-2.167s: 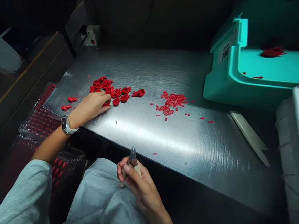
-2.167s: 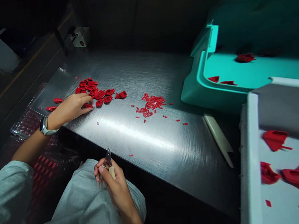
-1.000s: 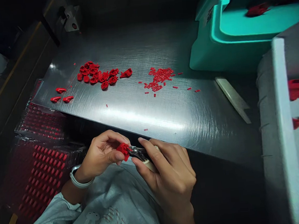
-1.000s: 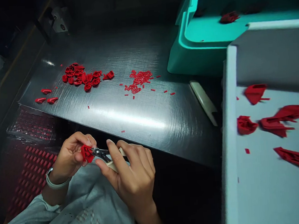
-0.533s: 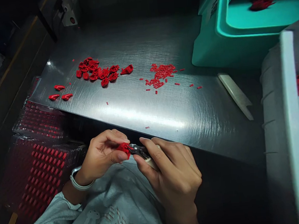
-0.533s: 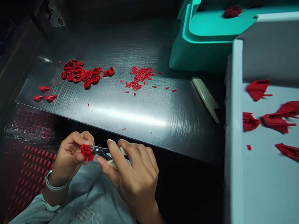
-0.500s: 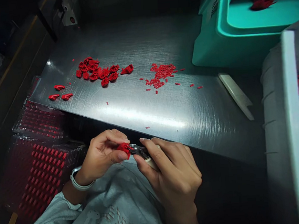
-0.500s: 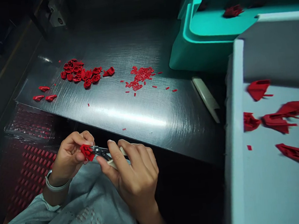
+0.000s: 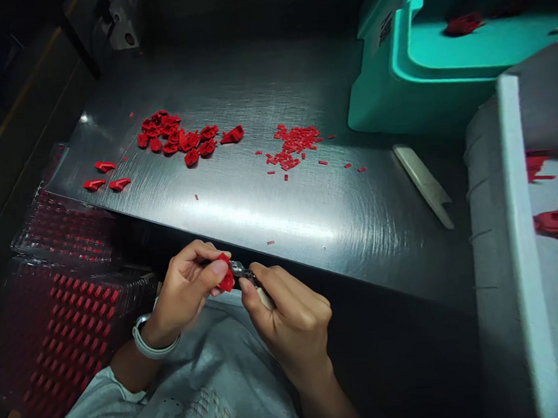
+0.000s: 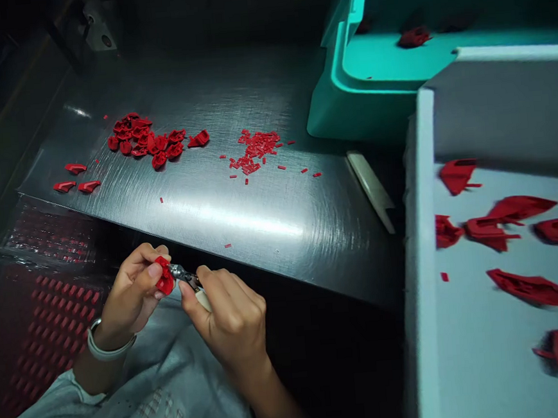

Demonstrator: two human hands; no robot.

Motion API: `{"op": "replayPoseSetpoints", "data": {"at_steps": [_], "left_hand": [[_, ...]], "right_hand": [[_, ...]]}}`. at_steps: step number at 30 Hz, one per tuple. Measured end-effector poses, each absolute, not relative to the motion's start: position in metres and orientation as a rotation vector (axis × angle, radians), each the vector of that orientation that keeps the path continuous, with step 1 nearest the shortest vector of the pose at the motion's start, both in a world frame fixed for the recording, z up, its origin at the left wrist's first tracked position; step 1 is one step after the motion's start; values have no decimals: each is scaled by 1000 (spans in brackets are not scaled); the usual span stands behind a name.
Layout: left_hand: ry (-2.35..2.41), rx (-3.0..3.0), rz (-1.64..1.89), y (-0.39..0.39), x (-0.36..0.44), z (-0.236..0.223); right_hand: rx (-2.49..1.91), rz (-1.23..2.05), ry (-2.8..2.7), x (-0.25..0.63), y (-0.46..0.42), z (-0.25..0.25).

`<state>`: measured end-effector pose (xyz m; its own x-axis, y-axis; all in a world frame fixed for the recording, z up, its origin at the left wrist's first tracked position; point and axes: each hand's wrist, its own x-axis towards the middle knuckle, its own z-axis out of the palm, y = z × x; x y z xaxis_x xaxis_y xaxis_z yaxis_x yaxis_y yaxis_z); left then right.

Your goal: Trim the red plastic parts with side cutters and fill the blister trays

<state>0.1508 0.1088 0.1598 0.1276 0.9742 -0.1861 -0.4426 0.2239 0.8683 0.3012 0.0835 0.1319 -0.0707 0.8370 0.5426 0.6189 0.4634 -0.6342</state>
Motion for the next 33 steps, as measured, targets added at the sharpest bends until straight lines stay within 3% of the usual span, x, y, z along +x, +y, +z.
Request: {"op": "replayPoseSetpoints", "data": {"at_steps": [6,9,13,17,23,30,33], "left_hand": [[975,742,1124,111,140,162],[1044,963,1190,114,130,159],[1462,1739,1404,135,86,157],[1867,2395,1139,171,10,168],[1979,2438,709,205,-46,173],[1981,2462,675,202,-41,184],[1943,2480,813,208,-23,197]], "right_hand": [[-1232,980,-1401,298,90,132],[-1217,1171,-1288,299,92,132],[-1212,1164,-1268,301,91,126],[-1235,1115,-1295,303,90,120],[-1207,1101,-1347,297,93,114],[-1260,1030,-1367,298,94,114],[-1275,1046,-1353,298,94,116]]}}
